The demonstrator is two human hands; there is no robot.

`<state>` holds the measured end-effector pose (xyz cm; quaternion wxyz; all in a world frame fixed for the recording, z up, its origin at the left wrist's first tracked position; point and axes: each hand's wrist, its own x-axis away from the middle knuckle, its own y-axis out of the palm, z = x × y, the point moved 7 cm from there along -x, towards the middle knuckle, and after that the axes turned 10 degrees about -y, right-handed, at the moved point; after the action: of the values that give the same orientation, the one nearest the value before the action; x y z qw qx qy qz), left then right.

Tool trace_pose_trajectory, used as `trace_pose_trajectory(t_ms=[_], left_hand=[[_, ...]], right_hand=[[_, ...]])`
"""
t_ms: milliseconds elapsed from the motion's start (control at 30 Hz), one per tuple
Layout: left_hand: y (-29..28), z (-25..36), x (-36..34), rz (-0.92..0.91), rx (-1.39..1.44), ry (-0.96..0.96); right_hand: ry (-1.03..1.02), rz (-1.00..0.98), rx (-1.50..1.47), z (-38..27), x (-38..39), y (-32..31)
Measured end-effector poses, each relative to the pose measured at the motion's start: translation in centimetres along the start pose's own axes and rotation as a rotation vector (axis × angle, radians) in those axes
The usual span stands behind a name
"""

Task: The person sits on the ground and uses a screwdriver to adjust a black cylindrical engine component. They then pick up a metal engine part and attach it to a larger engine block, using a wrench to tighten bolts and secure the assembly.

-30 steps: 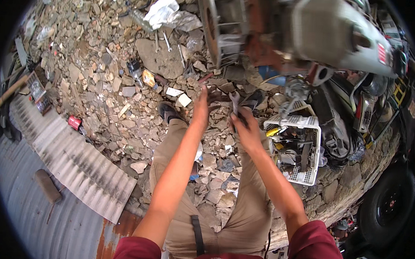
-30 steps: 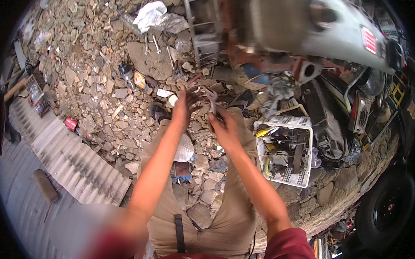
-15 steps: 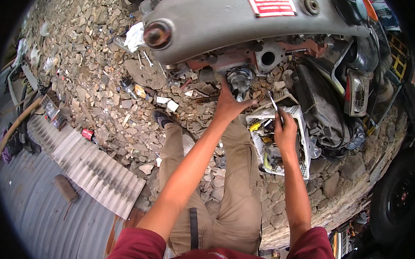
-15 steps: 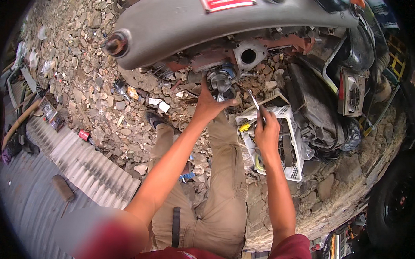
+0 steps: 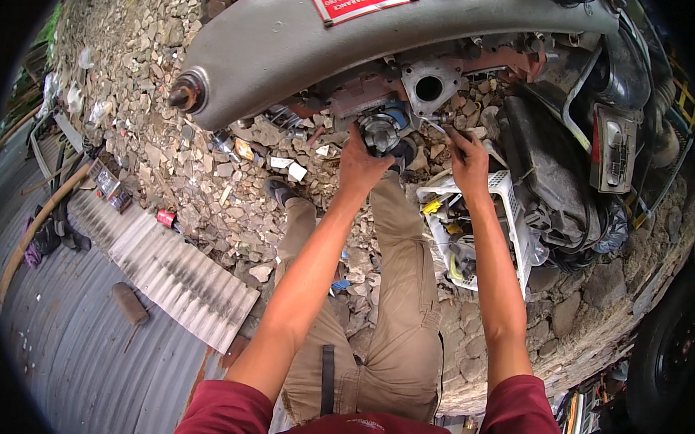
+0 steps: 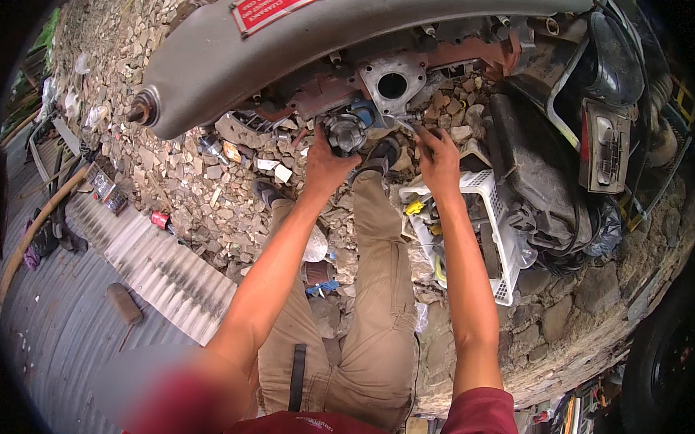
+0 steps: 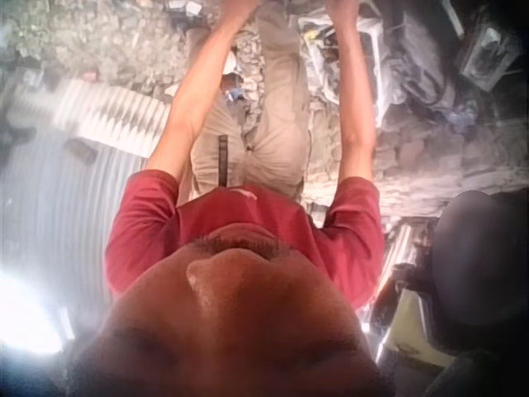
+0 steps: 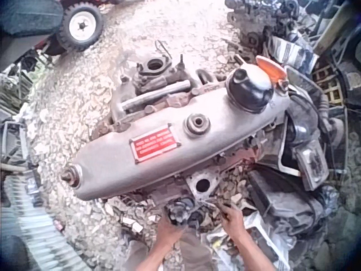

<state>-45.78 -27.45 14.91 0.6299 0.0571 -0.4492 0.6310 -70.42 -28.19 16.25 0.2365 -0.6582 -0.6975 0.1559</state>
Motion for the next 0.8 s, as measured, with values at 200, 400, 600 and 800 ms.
trace_pose_trajectory(t_ms=[200,400,600,800], left_hand=[[0.8,-1.9,-0.4,0.022,-0.01,-0.061],[-0.4,1.7,0.2,0.008,-0.054,0.021],[0.4,0.2,-0.2,-0.042,0.047,0.099],[1.1,-0.9,-0.6,-0.073,0.105,0.11]], right_hand=[[-0.131,-0.098,0.139,-5.3,-2.3,-0.4],[-0.183,-0.224,0.323,-10.1,-3.5,1.3],[-0.199,-0.327,0.381,-12.9,-4.2,3.1],[-0.171,-0.356,0.445,-12.9,-5.1,3.6]])
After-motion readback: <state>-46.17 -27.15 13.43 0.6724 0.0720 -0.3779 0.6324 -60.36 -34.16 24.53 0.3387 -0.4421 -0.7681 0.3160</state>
